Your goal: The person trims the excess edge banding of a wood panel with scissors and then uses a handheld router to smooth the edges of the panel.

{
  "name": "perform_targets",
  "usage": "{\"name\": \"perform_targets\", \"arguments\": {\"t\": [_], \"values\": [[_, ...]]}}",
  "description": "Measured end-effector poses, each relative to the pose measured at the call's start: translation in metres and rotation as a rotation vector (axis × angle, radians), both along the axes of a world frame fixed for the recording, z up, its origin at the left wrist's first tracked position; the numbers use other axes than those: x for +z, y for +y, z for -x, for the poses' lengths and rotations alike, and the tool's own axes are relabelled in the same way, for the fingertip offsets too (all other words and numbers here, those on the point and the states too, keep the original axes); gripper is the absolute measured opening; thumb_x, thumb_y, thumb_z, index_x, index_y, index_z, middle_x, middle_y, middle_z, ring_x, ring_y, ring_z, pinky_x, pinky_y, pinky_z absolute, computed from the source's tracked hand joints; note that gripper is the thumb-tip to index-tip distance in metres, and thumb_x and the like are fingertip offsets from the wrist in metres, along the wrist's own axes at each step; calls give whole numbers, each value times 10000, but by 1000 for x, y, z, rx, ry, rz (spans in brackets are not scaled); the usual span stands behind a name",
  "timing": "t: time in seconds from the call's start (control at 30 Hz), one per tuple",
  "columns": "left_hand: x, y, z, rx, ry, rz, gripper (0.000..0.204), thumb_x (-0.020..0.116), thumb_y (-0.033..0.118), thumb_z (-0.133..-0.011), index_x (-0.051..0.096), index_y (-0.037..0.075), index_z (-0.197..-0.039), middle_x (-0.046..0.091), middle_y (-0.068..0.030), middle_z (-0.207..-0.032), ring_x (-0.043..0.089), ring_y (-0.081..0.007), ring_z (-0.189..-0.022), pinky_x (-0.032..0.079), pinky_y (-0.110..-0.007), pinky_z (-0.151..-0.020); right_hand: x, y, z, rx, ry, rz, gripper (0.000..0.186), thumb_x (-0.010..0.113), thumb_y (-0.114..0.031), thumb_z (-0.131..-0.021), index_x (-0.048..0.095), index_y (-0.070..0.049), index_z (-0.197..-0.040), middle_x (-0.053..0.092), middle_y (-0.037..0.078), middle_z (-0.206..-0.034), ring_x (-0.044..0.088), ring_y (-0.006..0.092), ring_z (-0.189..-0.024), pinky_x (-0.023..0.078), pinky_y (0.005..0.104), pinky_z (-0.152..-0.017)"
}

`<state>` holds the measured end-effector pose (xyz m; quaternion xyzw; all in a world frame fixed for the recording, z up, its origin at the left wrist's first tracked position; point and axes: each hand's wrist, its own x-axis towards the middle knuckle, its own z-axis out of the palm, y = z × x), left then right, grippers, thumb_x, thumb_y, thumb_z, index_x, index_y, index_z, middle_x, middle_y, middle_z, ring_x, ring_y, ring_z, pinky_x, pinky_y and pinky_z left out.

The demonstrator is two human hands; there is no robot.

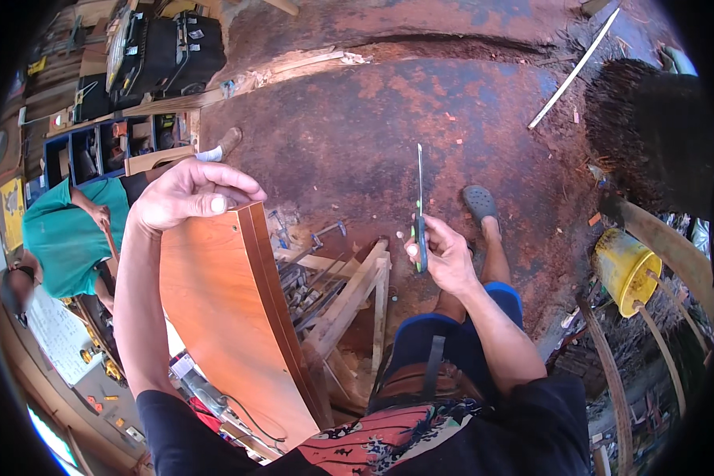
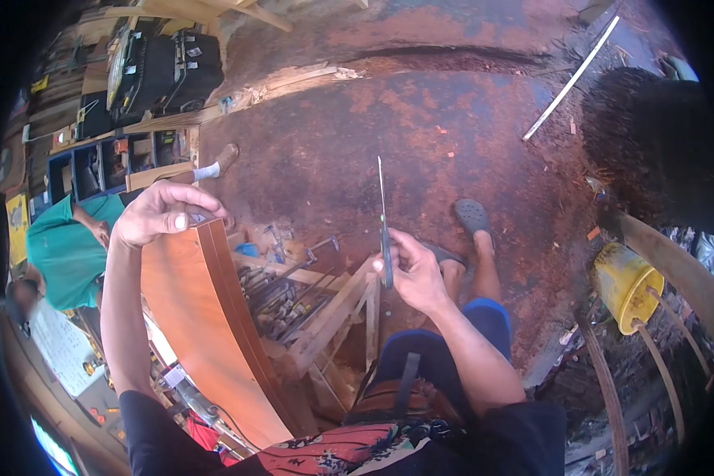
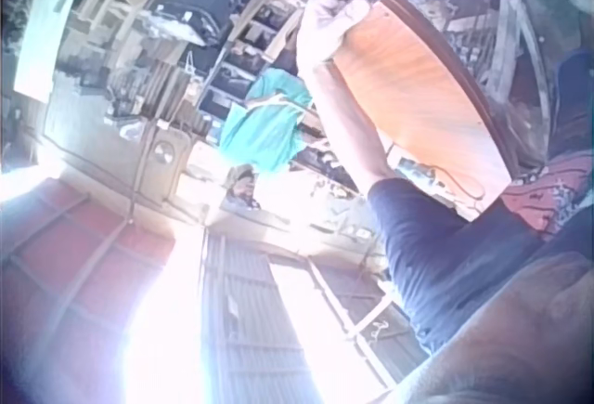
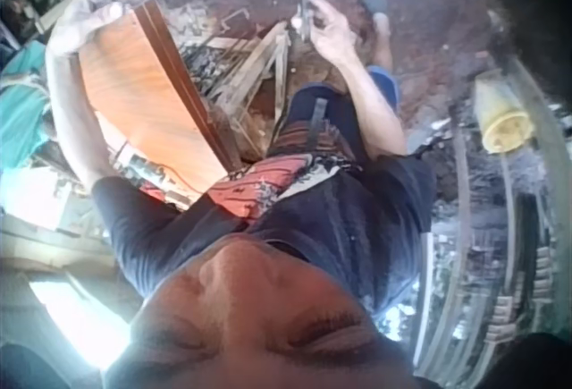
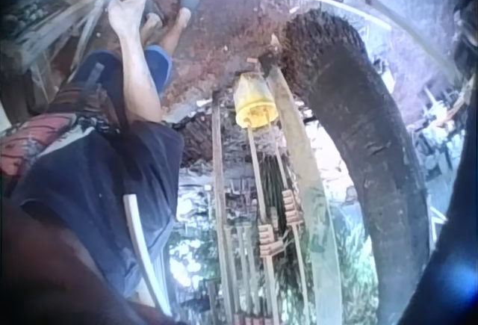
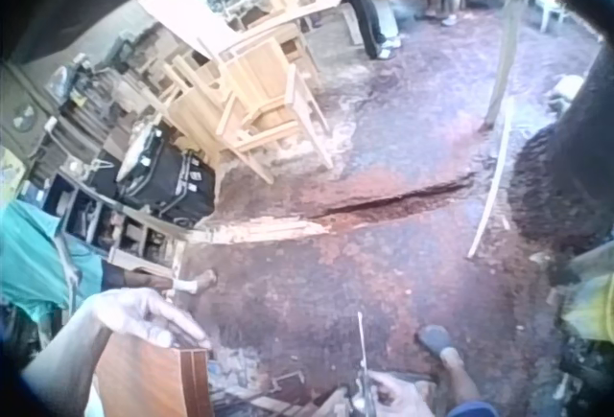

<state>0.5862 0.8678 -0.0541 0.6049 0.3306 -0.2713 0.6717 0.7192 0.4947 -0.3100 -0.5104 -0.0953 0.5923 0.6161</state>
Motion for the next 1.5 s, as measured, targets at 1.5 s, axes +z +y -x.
{"name": "perform_targets", "arguments": {"t": [1.5], "values": [[-2, -41, 14, -299, -475, -691, 475, 897, 168, -682, 734, 32, -1107, 743, -132, -1178, 683, -277, -1097, 506, -402, -1006, 20, 11, -2, -10, -169, 11, 538, 790, -81, -914, 560, 43, -1384, 726, 48, -926, 631, 81, -786, 525, 258, -709]]}}
